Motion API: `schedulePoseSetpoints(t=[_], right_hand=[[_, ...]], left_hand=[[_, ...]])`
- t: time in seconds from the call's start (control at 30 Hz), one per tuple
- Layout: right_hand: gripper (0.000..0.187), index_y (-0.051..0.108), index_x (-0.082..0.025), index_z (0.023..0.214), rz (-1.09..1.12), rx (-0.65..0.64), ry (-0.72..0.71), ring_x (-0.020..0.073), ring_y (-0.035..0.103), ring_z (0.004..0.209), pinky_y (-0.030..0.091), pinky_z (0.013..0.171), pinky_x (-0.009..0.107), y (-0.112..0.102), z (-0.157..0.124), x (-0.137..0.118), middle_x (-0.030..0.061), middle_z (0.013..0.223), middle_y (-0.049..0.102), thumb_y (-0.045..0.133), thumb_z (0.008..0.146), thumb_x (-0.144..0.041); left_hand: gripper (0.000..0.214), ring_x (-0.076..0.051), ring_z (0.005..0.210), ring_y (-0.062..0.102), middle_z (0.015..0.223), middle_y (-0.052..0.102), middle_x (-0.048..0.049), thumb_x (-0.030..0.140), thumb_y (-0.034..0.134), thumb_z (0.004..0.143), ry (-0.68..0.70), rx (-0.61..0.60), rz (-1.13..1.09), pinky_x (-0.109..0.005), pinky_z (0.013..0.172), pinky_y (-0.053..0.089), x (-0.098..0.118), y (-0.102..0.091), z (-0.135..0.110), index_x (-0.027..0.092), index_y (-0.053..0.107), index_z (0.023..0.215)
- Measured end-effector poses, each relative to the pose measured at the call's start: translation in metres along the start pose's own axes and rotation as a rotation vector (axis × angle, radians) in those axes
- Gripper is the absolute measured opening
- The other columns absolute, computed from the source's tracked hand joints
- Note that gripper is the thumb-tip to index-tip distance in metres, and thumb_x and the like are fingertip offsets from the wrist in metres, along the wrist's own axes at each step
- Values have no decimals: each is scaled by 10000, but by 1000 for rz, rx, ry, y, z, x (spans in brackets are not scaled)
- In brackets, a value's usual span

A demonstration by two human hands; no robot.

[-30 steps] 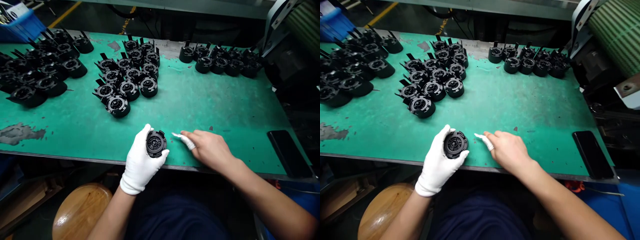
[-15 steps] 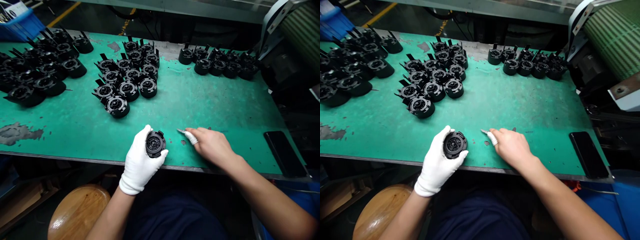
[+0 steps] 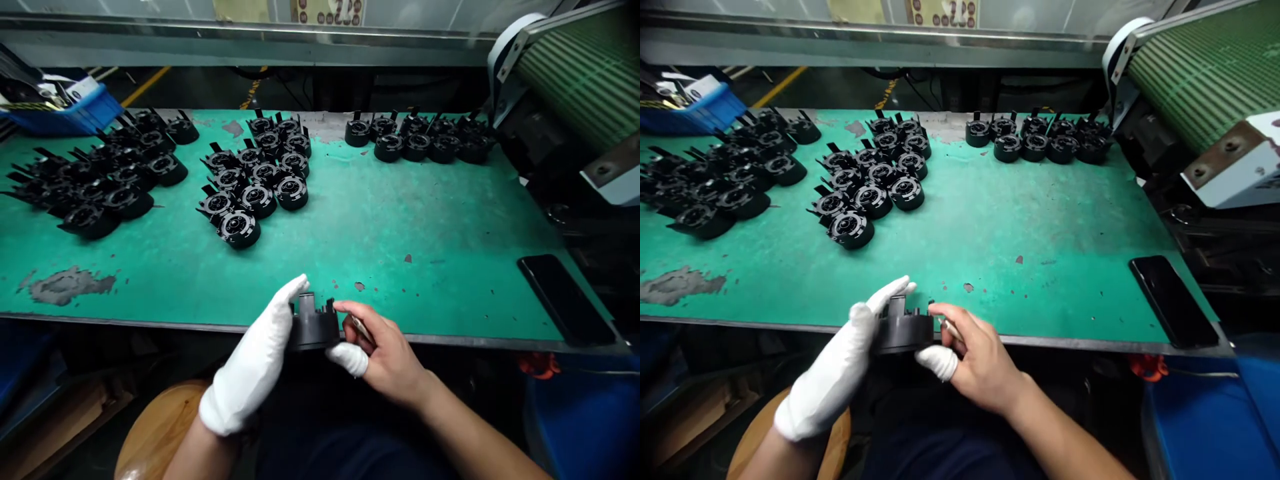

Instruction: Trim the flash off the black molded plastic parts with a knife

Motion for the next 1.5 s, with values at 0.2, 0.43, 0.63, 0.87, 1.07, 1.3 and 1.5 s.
schedulePoseSetpoints(t=[0.2,0.43,0.63,0.87,1.07,1.3,1.5], right_hand=[[428,529,-236,1254,276,127,219,109,467,681,429,637,247,26,-34,28,-30,827,524,676,908,-440],[440,544,-239,1278,253,80,363,139,531,757,445,714,282,22,-59,57,5,912,598,599,941,-517],[501,698,-202,1087,236,42,439,173,554,744,456,728,318,5,-62,76,27,816,621,357,1023,-564],[468,716,-204,837,260,15,346,212,579,808,482,783,340,20,-32,70,21,779,648,445,991,-553],[458,703,-198,765,246,24,347,188,553,728,482,696,310,22,-30,74,5,709,617,467,989,-520],[391,679,-205,788,265,16,397,205,569,816,479,789,331,20,-22,70,13,799,641,452,1005,-438],[384,559,-202,698,267,43,426,160,475,734,406,704,295,23,-20,75,-12,746,549,457,1007,-405]], left_hand=[[506,-243,1211,634,1324,646,-81,578,360,996,108,276,114,-412,1091,497,3,2,-37,256,587,1313],[269,-215,986,692,1049,731,-42,447,611,926,239,249,547,-374,949,534,11,17,-8,235,685,1075],[235,-226,951,661,974,696,-54,407,677,883,269,339,664,-395,926,500,9,16,-3,207,656,1003],[78,-185,862,643,896,669,-19,299,626,913,186,355,580,-348,880,496,-1,16,-10,223,641,900],[42,-193,874,647,917,667,-30,259,634,890,119,351,495,-352,876,512,-10,14,-10,219,633,902],[79,-204,905,633,937,653,-37,177,653,846,144,312,480,-369,869,504,-7,15,-8,220,635,910],[89,-205,901,635,937,654,-36,167,661,836,172,312,448,-379,872,507,-10,15,-9,222,639,903]])
Point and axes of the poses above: each hand's wrist, its own z-axis towards the middle knuckle, its own y-axis out of the palm, x = y × z, the point moved 10 cm from there along z, towards the middle knuckle
